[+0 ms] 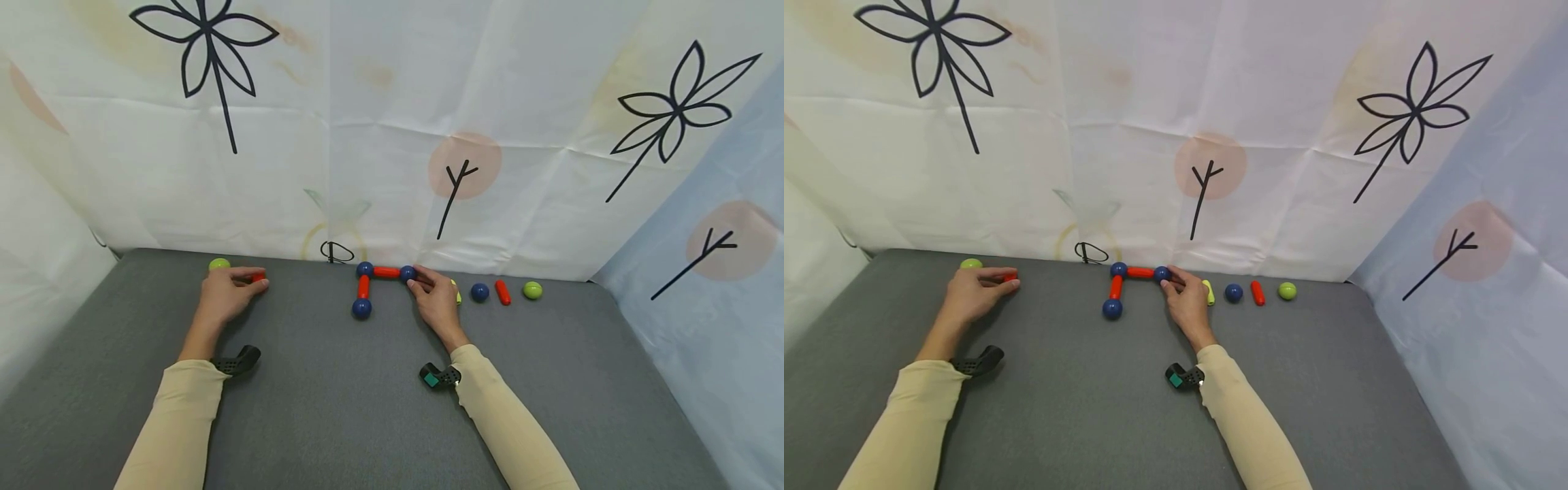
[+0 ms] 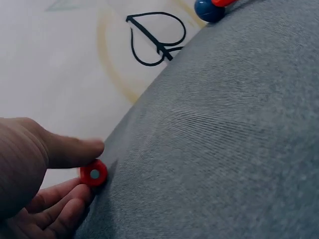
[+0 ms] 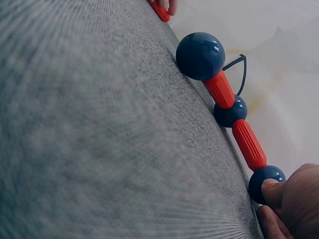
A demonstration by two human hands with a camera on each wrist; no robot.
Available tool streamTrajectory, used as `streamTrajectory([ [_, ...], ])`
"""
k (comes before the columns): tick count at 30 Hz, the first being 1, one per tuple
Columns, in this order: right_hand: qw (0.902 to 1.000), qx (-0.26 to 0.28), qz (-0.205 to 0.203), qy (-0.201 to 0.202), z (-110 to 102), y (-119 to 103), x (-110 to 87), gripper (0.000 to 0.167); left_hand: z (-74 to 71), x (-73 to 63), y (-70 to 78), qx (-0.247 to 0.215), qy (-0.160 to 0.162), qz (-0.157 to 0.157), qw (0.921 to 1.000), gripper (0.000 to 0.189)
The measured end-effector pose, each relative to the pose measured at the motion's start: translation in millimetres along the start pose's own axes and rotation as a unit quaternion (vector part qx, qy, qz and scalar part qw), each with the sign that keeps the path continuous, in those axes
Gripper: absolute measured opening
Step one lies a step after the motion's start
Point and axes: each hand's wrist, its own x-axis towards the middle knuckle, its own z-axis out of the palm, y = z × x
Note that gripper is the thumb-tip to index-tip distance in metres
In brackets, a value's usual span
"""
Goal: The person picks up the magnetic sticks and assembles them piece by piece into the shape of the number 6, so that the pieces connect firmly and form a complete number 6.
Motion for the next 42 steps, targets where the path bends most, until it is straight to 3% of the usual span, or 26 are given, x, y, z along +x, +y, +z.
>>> streamTrajectory([
  [2,1.0000,0.001,0.000,0.000,0,0,-0.1,0.036,0.5,-0.3,2.6,0.001,-0.002,0.000,1.0000,0.031],
  [6,1.0000,0.004,-0.001,0.002,0,-1,-0.2,0.036,-1.2,-0.5,10.2,-0.023,-0.019,-0.028,0.9992,0.033],
  [11,1.0000,0.001,-0.006,0.003,0,-1,0.0,0.036,-3.3,0.1,21.5,-0.107,-0.076,-0.064,0.9892,0.039],
  [15,1.0000,0.001,-0.005,0.003,1,0,0.4,0.036,0.0,1.4,30.2,-0.198,-0.127,-0.066,0.9697,0.042],
  [19,1.0000,0.002,-0.007,0.004,1,1,0.7,0.036,8.0,0.8,37.8,-0.251,-0.187,-0.038,0.9488,0.044],
  [22,1.0000,0.001,-0.009,0.004,1,1,0.9,0.036,15.3,-1.0,44.9,-0.259,-0.251,-0.020,0.9323,0.045],
  [27,1.0000,0.001,-0.009,0.004,0,-1,0.7,0.036,29.6,-7.2,61.2,-0.261,-0.359,0.000,0.8960,0.042],
  [31,0.9999,0.000,-0.009,0.004,-1,-3,-0.2,0.036,43.4,-14.5,73.8,-0.261,-0.405,0.007,0.8762,0.039],
  [35,1.0000,0.000,-0.007,0.003,-1,-3,-0.5,0.036,56.7,-21.2,83.5,-0.261,-0.421,0.003,0.8688,0.039],
  [42,1.0000,0.000,-0.004,0.004,0,-2,0.0,0.036,70.6,-27.2,89.2,-0.277,-0.401,-0.016,0.8729,0.037],
])
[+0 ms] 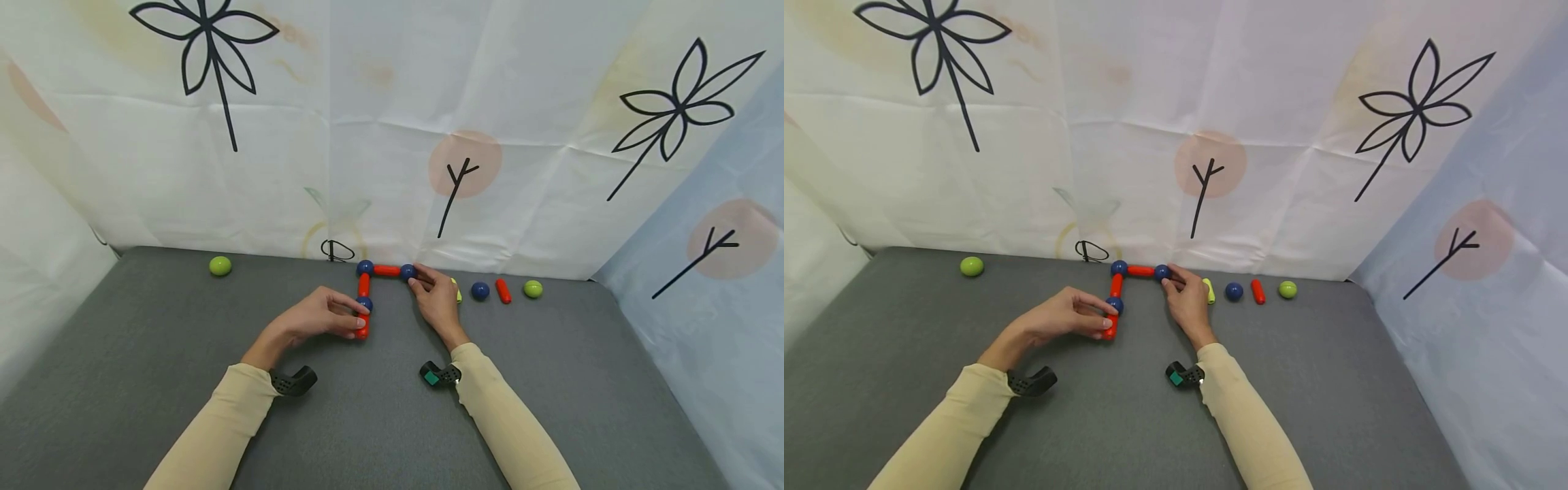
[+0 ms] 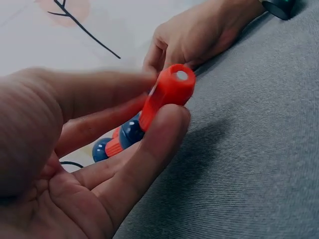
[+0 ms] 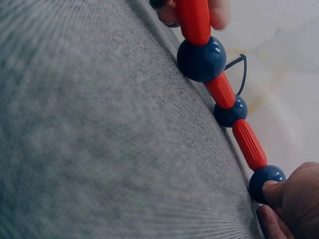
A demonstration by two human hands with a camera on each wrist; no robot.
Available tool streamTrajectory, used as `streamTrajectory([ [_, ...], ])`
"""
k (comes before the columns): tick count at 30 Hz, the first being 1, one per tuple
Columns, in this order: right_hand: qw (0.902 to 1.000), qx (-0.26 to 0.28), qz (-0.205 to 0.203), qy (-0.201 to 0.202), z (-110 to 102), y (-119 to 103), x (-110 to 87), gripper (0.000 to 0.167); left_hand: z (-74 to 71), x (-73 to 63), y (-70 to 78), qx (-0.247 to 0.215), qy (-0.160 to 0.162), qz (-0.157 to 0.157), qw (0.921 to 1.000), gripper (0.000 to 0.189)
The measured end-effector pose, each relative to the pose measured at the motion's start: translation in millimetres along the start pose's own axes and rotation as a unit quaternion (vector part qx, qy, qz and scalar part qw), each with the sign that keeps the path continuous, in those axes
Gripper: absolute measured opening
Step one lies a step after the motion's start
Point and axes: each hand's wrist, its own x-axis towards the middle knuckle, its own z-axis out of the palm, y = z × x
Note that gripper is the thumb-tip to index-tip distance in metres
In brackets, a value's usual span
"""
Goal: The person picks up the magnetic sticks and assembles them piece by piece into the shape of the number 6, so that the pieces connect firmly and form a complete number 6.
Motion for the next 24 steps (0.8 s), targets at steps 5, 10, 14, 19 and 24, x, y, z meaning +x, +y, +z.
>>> streamTrajectory([
  [5,1.0000,-0.001,0.007,-0.001,0.0,-1.1,0.1,0.036,0.5,1.1,-2.8,-0.015,0.014,0.007,0.9998,0.037],
  [10,1.0000,0.000,0.002,-0.005,-0.1,0.0,0.0,0.038,0.0,1.5,-4.8,-0.016,0.022,0.013,0.9995,0.038],
  [14,0.9999,0.006,-0.001,-0.011,-0.4,1.2,-0.1,0.040,1.3,2.9,-5.6,-0.020,0.025,0.014,0.9994,0.038],
  [19,0.9996,0.022,-0.015,-0.013,-0.6,1.7,-0.4,0.040,2.7,3.3,-4.3,-0.020,0.024,0.012,0.9994,0.038],
  [24,0.9989,0.018,-0.040,-0.016,0.0,2.9,-1.4,0.041,0.9,3.5,-4.7,-0.017,0.020,0.010,0.9996,0.037],
])
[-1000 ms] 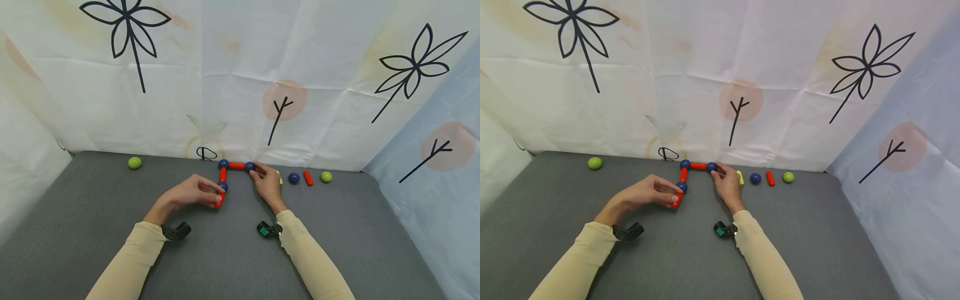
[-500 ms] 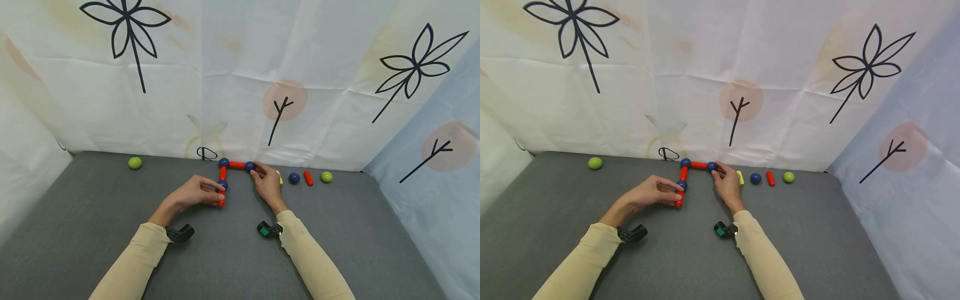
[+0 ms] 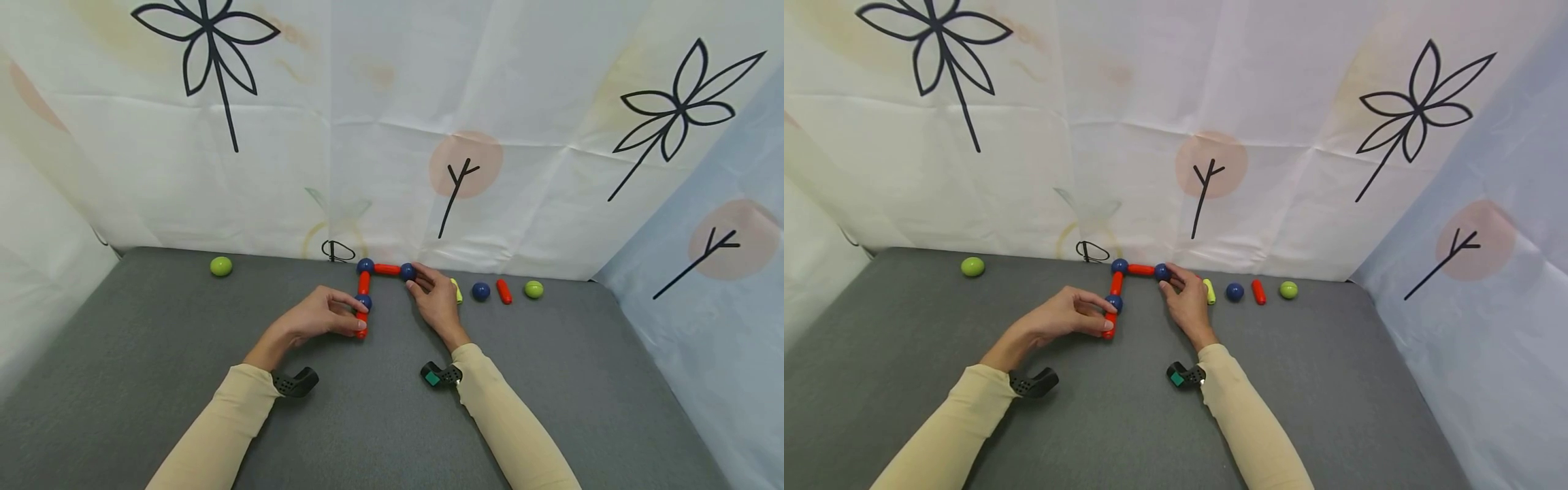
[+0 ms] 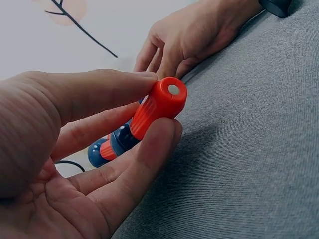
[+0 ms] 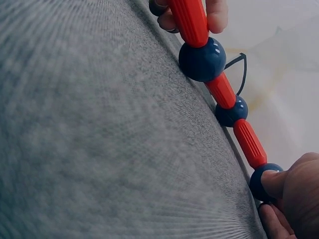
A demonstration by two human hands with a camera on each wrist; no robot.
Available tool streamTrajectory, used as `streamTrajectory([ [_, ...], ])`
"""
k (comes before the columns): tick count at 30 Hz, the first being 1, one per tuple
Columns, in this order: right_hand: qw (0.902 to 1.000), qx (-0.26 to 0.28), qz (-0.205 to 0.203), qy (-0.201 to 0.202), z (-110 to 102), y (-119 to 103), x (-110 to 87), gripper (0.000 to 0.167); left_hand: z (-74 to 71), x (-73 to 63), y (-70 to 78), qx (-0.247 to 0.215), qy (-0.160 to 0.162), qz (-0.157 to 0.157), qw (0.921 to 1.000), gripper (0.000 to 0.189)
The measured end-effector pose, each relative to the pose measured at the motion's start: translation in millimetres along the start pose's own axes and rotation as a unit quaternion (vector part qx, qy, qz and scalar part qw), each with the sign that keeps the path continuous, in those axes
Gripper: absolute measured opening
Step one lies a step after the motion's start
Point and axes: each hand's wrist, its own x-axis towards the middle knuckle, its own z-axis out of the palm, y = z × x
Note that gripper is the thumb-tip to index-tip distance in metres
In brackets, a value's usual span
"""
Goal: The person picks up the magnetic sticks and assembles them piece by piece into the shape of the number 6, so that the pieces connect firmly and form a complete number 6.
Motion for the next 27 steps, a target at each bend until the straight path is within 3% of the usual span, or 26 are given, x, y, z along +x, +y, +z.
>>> streamTrajectory([
  [14,0.9995,-0.007,0.016,-0.025,-1,0,0.7,0.043,-3.5,-1.6,0.1,-0.005,-0.004,-0.003,1.0000,0.039],
  [19,0.9995,-0.009,0.016,-0.026,-1,1,1.1,0.043,-5.3,-3.6,1.9,0.001,-0.019,-0.010,0.9998,0.042],
  [24,0.9994,-0.008,0.020,-0.025,-1,0,1.3,0.043,-11.7,-9.1,5.8,0.013,-0.040,-0.015,0.9990,0.048],
  [27,0.9995,-0.007,0.020,-0.024,-1,0,1.4,0.042,-19.5,-12.8,7.6,0.022,-0.032,-0.006,0.9992,0.050],
])
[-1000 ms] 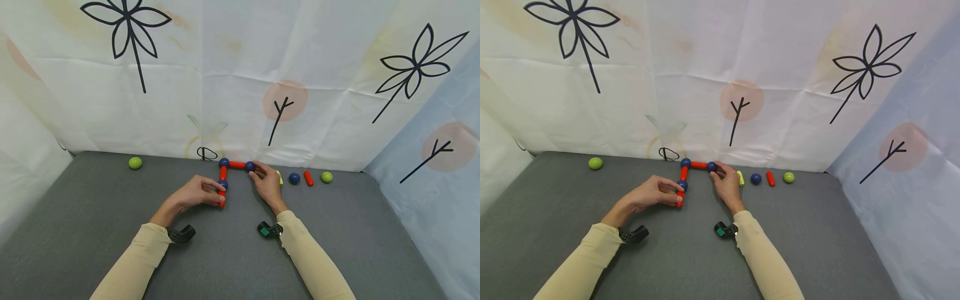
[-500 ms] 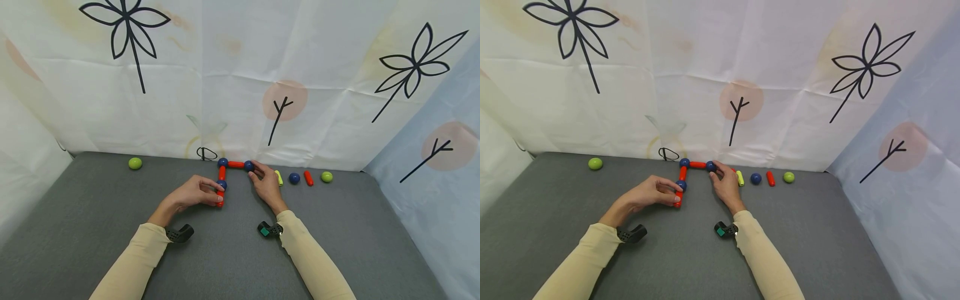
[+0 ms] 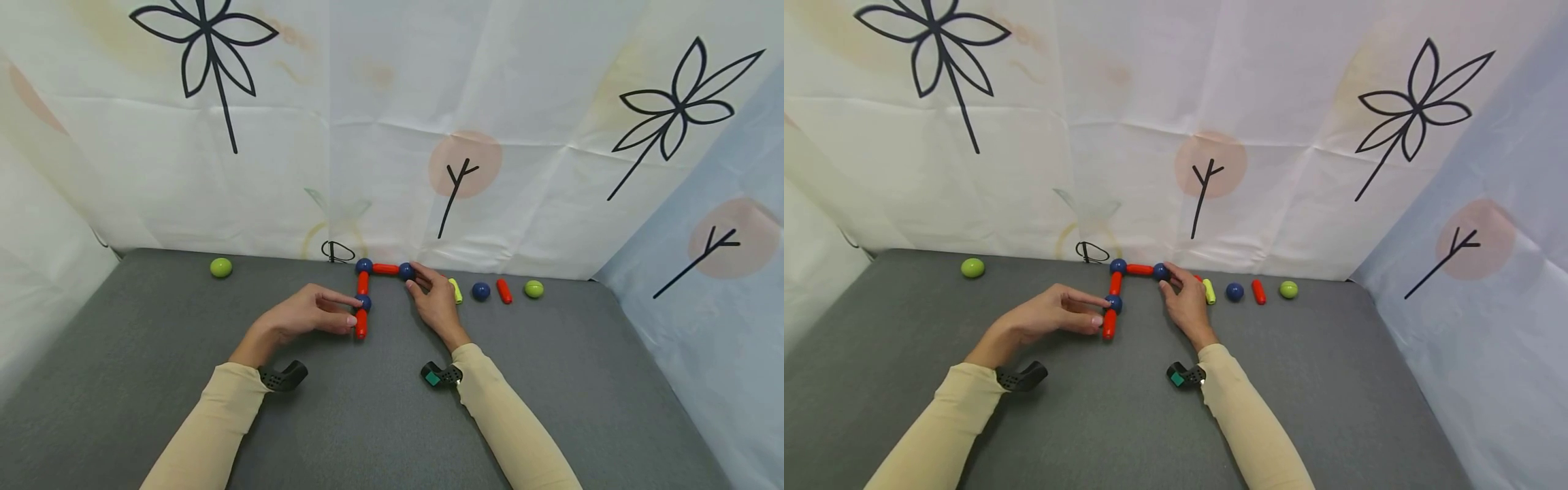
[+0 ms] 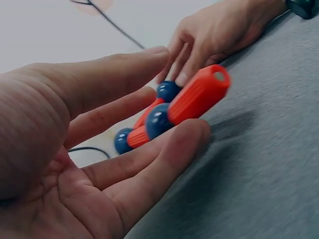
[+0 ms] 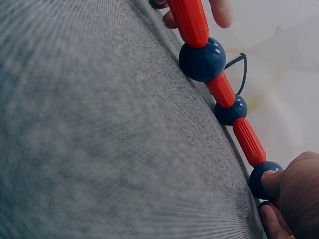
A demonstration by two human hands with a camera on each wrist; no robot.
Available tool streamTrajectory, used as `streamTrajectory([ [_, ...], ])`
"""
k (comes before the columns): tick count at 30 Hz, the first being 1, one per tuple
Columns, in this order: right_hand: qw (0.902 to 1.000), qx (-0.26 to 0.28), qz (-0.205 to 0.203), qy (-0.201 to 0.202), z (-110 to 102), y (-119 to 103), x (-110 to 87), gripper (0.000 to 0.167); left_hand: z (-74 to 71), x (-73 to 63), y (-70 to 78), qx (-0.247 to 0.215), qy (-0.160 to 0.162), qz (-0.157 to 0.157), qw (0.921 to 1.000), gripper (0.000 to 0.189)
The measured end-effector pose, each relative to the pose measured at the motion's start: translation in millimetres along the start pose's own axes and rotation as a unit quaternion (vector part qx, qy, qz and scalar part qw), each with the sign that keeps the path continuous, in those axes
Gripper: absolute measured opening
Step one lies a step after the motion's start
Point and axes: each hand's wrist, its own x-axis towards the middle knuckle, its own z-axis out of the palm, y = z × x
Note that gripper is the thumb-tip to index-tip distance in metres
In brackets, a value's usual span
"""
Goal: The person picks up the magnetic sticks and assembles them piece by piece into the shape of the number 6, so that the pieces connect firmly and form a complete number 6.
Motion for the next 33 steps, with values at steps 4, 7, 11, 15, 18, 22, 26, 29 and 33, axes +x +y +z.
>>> streamTrajectory([
  [4,1.0000,0.002,-0.003,-0.001,0,0,-0.3,0.042,-15.9,-7.2,-0.4,0.028,0.039,0.019,0.9986,0.053],
  [7,1.0000,0.002,-0.001,-0.002,0,0,-0.4,0.042,-30.2,-14.8,-2.0,0.073,0.102,0.032,0.9917,0.054],
  [11,1.0000,-0.003,0.003,-0.004,0,0,-0.4,0.042,-49.1,-28.1,-4.8,0.092,0.190,0.041,0.9767,0.056],
  [15,0.9999,-0.009,0.009,-0.006,0,-1,-0.7,0.042,-66.4,-43.2,-9.4,0.087,0.269,0.051,0.9578,0.060],
  [18,0.9999,-0.008,0.011,-0.005,0,0,-0.6,0.042,-77.2,-52.7,-14.0,0.084,0.340,0.062,0.9346,0.059],
  [22,1.0000,-0.006,0.005,-0.003,1,0,-0.2,0.043,-86.9,-59.8,-20.2,0.053,0.436,0.081,0.8947,0.053],
  [26,0.9999,-0.010,0.003,-0.004,0,0,-0.2,0.043,-92.7,-61.9,-25.9,0.016,0.517,0.093,0.8505,0.045],
  [29,0.9999,-0.012,0.004,-0.005,0,-1,-0.6,0.043,-94.9,-61.6,-30.9,0.002,0.559,0.095,0.8241,0.042],
  [33,0.9999,-0.014,0.006,-0.007,-1,-1,-1.1,0.043,-95.9,-59.0,-38.4,0.020,0.583,0.070,0.8091,0.046],
])
